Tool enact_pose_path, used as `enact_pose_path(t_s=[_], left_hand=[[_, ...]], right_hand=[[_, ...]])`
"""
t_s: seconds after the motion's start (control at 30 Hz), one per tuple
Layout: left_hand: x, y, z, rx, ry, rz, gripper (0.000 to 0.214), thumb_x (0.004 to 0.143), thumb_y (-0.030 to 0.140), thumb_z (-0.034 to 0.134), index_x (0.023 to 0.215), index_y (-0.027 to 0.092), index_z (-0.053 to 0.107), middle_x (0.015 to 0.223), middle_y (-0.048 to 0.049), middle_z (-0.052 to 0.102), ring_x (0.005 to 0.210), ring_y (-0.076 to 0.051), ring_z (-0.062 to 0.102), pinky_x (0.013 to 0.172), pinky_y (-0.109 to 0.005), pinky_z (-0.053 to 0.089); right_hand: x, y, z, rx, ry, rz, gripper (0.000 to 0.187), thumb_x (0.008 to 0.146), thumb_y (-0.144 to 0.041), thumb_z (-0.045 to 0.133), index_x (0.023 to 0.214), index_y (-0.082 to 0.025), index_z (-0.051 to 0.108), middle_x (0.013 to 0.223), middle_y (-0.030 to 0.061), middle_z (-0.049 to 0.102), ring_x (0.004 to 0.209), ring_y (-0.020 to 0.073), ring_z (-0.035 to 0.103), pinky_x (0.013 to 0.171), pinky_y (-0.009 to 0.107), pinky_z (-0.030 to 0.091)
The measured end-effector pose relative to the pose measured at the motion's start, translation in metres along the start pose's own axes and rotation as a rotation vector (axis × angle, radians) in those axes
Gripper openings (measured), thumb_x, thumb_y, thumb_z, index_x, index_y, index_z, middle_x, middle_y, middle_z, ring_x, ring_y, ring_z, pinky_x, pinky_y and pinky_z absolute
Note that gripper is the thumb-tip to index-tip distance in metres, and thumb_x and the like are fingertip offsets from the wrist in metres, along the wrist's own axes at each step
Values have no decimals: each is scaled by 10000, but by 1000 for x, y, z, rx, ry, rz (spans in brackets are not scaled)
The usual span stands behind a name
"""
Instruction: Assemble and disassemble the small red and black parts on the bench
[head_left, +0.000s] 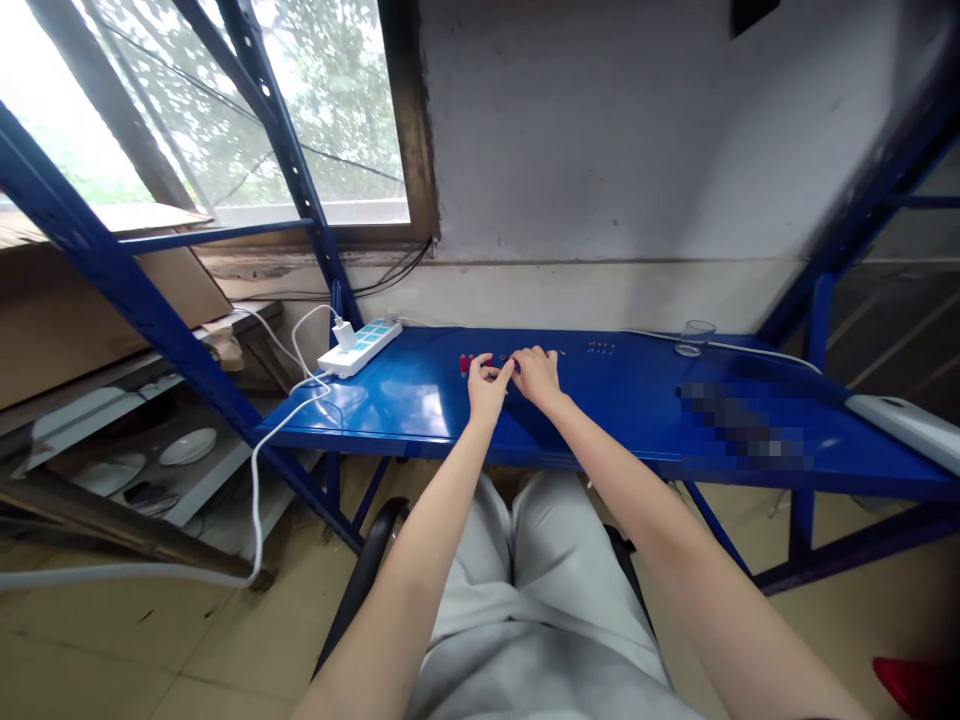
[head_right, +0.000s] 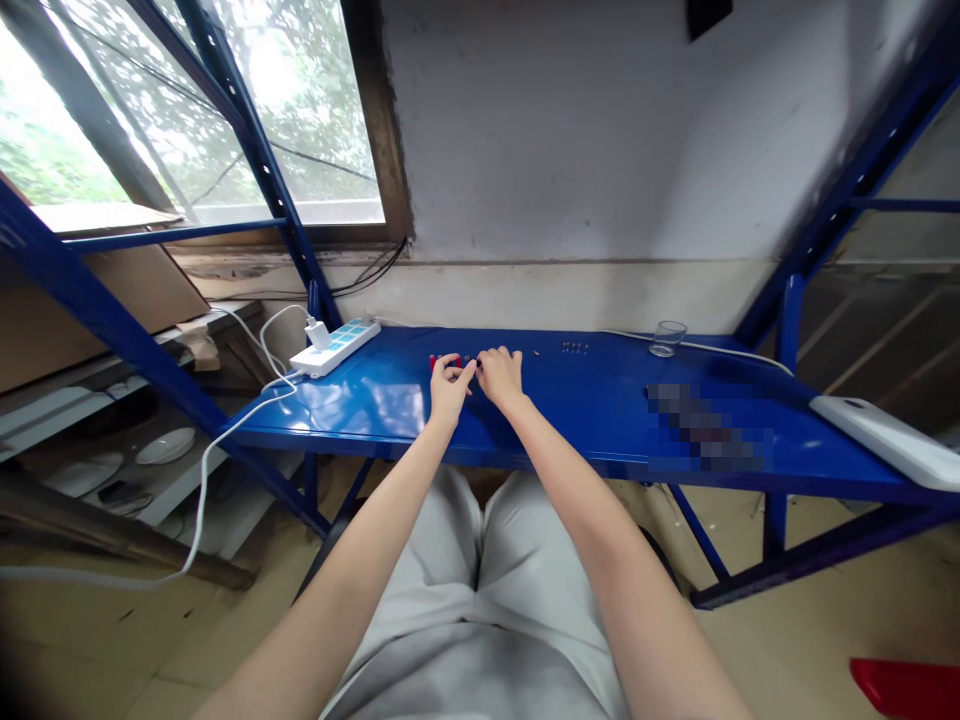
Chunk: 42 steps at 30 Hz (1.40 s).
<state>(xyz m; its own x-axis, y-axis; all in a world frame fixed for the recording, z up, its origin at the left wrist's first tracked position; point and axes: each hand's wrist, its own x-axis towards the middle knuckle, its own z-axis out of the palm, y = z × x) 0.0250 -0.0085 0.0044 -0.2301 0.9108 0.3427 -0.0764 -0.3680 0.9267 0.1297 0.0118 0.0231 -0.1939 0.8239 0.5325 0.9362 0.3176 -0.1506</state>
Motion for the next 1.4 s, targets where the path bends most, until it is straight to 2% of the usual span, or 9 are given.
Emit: enact_pose_path(t_s=[0.1,0.3,0.43,0.6,0.73,0.9,1.0,1.23,1.4], left_hand=[[-1,-2,0,38,-56,44,375,709,382,627,1003,167,536,654,24,550,459,-48,481,461,-171,390],[2,-9,1,8,-97,52,255,727,347,603,886,151,565,744,-15,600,447,-48,490,450,-189,404],[2,-8,2,11,-122,1,227,729,340,596,845,149,554,736,-18,609,438,-42,490,435,-174,383],[-1,-2,3,-43,-230,-59,267,726,369,598,883,156,563,733,-24,621,441,-49,500,381,-158,319],[-3,0,3,-48,-262,-71,291,721,369,609,921,163,565,747,-26,624,458,-50,509,378,-154,316],[-4,-1,2,-38,-363,-40,289,715,363,618,916,159,582,751,-32,616,477,-57,515,375,-157,322],[-5,-1,2,-34,-399,-41,286,710,373,621,894,158,579,736,-30,613,470,-58,511,371,-157,320],[-7,6,2,-66,-477,-153,220,739,374,574,757,165,510,682,-17,607,449,-62,523,363,-151,298],[-7,5,3,-46,-458,-85,178,768,345,536,790,173,495,668,-5,597,420,-59,513,352,-154,286]], right_hand=[[-9,3,-9,-58,33,-63,222,855,-216,398,912,-170,608,917,118,619,932,252,451,800,396,235],[-29,8,-6,-30,134,-14,248,870,-245,383,951,-179,609,932,106,614,928,242,452,815,384,227],[-37,10,-4,95,226,55,281,876,-240,356,1020,-183,590,969,103,608,930,222,482,825,359,248],[-40,14,-6,341,316,122,321,878,-240,293,1071,-172,540,979,91,609,886,186,536,815,316,312],[-41,19,-5,494,305,231,347,888,-249,210,977,-183,539,845,64,617,773,167,559,720,275,361],[-43,19,-6,425,277,348,405,902,-432,221,755,-203,520,633,38,566,594,170,516,565,257,314],[-43,18,-7,384,256,332,472,903,-471,189,669,-204,499,575,36,540,545,163,494,543,260,290],[-42,18,-6,381,267,282,517,911,-458,131,689,-195,517,583,43,547,536,162,494,544,270,294],[-42,17,-5,369,247,262,533,912,-464,113,689,-196,517,584,44,549,534,161,493,537,270,292]])
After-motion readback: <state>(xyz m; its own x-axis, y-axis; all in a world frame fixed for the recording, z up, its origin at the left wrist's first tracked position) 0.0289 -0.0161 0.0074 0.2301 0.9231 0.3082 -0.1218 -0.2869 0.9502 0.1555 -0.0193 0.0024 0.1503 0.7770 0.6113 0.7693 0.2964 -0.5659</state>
